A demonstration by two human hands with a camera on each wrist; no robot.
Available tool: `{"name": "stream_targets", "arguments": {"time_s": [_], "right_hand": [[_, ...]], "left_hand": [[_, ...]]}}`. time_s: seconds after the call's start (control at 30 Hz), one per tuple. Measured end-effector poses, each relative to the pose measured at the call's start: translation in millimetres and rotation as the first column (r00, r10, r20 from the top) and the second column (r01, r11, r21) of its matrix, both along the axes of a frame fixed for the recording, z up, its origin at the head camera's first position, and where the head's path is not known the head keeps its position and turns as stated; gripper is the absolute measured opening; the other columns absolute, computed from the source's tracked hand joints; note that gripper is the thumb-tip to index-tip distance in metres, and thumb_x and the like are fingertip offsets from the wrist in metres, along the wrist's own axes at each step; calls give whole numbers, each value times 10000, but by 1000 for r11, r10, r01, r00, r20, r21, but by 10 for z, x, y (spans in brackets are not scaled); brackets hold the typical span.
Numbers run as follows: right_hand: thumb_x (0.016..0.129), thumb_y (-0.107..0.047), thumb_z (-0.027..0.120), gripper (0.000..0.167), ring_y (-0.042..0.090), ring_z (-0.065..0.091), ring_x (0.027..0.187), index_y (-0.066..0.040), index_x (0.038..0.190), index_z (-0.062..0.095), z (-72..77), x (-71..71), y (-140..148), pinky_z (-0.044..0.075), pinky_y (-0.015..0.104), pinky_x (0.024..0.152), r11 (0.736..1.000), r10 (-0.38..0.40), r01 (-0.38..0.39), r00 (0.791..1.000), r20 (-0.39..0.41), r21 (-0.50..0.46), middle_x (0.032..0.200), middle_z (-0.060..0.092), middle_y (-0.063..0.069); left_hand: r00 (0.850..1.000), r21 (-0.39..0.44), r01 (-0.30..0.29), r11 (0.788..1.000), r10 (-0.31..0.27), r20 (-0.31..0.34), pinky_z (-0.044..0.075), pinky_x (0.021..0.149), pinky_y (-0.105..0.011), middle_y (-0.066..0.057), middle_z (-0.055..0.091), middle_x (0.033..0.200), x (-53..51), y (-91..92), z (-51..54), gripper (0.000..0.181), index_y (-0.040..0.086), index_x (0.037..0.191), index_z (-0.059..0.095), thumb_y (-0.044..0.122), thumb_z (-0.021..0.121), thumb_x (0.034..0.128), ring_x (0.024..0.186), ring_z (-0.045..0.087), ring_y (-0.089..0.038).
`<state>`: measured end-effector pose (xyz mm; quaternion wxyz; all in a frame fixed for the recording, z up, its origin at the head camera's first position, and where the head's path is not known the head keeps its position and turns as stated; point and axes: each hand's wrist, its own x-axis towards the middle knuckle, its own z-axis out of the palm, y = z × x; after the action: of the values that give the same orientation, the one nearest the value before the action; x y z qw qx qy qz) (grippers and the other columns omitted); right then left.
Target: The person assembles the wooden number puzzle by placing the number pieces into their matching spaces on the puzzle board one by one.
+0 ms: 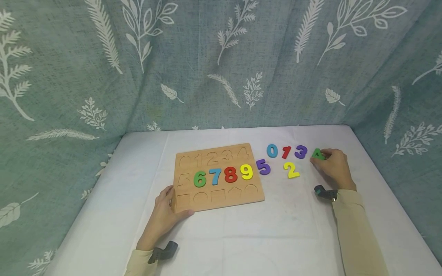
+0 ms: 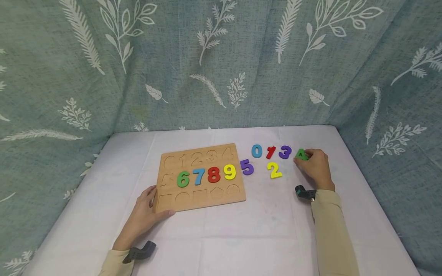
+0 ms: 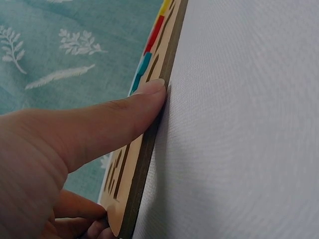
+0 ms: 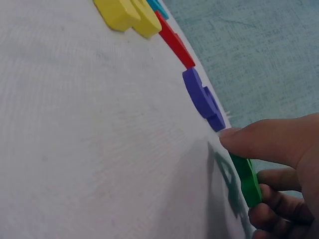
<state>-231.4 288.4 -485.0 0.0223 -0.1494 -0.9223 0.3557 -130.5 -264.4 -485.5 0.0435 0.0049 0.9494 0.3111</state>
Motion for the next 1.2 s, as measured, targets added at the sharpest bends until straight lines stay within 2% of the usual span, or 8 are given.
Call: {"name": "stream_targets", "arguments": {"time_s": [0.2,0.37,0.53,0.83,1.2], "right_hand": [[936,-283,750,672,470,551,1258,113,1429,523,42,0,-72,501,598,1091,1000,-11,11,1000,-9,-1,1377,571,334],[936,-285,754,650,435,548,1176,115,1405,548,112,27,-139,531,586,1034,1000,12,-12,999,-42,0,1303,593,316],[939,-274,752,638,425,539,1160,103,1412,549,201,58,-213,535,582,1018,999,29,-31,998,-60,-25,1307,586,307],[931,-254,751,586,399,548,1102,105,1365,589,295,93,-368,551,488,906,997,63,-66,992,-114,-30,1268,602,290],[925,-248,760,579,381,562,1098,96,1363,602,371,57,-622,557,472,911,995,80,-86,988,-134,-45,1301,611,281]], "left_hand": [[1000,-2,5,1000,-5,-4,325,1225,-634,-254,246,1663,-2,-5,-5,1220,-82,1597,249,528,891,757,1511,271,-478],[1000,-5,1,1000,-1,9,319,1228,-635,-250,228,1672,6,-12,-10,1237,-76,1604,231,552,881,759,1517,257,-472],[1000,-2,0,1000,1,18,323,1228,-637,-244,230,1675,4,-15,-21,1234,-68,1608,232,549,882,760,1520,260,-465],[1000,-9,0,1000,0,25,309,1234,-640,-242,237,1674,-6,-14,-18,1223,-61,1608,238,542,882,762,1525,251,-469],[999,-12,-14,1000,14,41,307,1235,-629,-248,214,1681,-9,-16,-29,1221,-56,1613,226,538,879,770,1543,234,-468]]}}
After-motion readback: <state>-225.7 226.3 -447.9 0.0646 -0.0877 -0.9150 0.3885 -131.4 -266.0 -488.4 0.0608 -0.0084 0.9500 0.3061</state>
